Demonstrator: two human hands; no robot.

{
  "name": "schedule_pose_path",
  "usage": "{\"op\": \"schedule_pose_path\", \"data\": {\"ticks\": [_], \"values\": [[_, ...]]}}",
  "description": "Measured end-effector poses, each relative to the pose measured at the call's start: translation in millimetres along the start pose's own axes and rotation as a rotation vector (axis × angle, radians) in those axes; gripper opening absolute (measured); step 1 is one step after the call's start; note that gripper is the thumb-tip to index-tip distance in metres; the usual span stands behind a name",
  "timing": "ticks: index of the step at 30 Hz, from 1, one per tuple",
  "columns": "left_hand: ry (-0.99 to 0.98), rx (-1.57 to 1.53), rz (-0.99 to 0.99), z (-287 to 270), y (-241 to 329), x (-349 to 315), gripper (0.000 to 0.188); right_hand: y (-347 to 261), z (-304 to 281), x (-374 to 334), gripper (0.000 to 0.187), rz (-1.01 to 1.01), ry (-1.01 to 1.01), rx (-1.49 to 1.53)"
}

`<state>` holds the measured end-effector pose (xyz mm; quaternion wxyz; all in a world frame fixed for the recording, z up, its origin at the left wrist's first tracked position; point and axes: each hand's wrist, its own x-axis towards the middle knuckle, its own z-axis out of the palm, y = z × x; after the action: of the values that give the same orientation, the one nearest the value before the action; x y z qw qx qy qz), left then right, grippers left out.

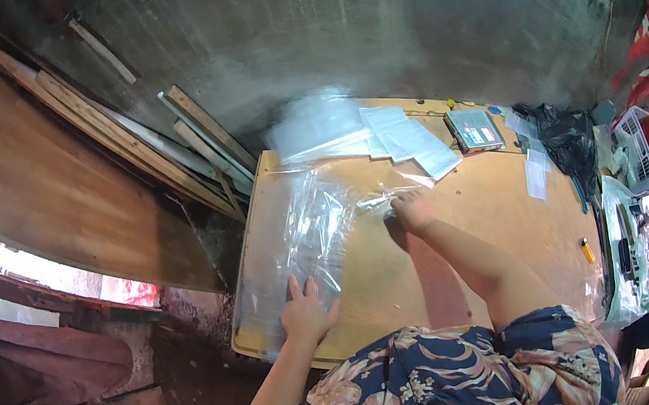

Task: The person repeatedly assembles small clear plastic pouches on a wooden table. They pick up a pouch, open it, and press the edges together to seal it, then repeat the process with additional pouches.

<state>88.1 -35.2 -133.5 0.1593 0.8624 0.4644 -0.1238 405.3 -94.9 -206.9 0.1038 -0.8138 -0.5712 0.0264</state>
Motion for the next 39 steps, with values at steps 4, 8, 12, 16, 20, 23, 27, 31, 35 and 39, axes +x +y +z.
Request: {"op": "schedule_pose_path", "data": {"ticks": [4, 8, 12, 16, 20, 23, 27, 31, 35, 39], "values": [[0.114, 0.138, 0.179, 0.3, 10.6, -3.8, 0.078, -12.9, -32.3, -23.7, 0.016, 0.351, 0.175, 0.874], [0.244, 0.149, 0.265, 2.3, 39.3, -8.0, 0.077, -23.9, -87.5, -54.2, 0.015, 0.573, 0.271, 1.469], [0.36, -0.619, 0.646, -5.9, 99.4, -10.0, 0.072, -45.2, -126.2, -87.1, 0.011, 0.503, 0.251, 1.613], [0.026, -1.411, 0.789, -10.5, 173.1, -23.2, 0.052, -76.9, -131.6, -116.1, 0.005, 0.332, 0.304, 1.624], [0.063, -1.529, 0.557, -16.3, 201.2, -38.3, 0.035, -65.8, -138.2, -145.0, 0.006, 0.36, 0.489, 1.684], [0.21, -1.391, 0.287, -25.1, 197.7, -26.4, 0.032, -9.2, -163.3, -158.7, 0.012, 0.512, 0.688, 1.41], [0.259, -1.259, 0.321, -22.2, 216.8, -9.8, 0.033, 24.1, -184.2, -187.9, 0.014, 0.568, 0.718, 1.624], [0.371, -1.293, 0.39, -16.7, 249.3, -15.9, 0.03, 3.7, -166.5, -223.2, 0.019, 0.572, 0.379, 1.508], [0.292, -1.552, 0.532, 8.3, 279.3, -44.4, 0.026, -6.1, -155.5, -230.1, 0.017, 0.67, 0.571, 1.764], [-0.131, -1.287, 0.571, 45.6, 280.9, -73.6, 0.026, 2.5, -158.6, -227.7, 0.016, 0.731, 0.806, 1.869]]}}
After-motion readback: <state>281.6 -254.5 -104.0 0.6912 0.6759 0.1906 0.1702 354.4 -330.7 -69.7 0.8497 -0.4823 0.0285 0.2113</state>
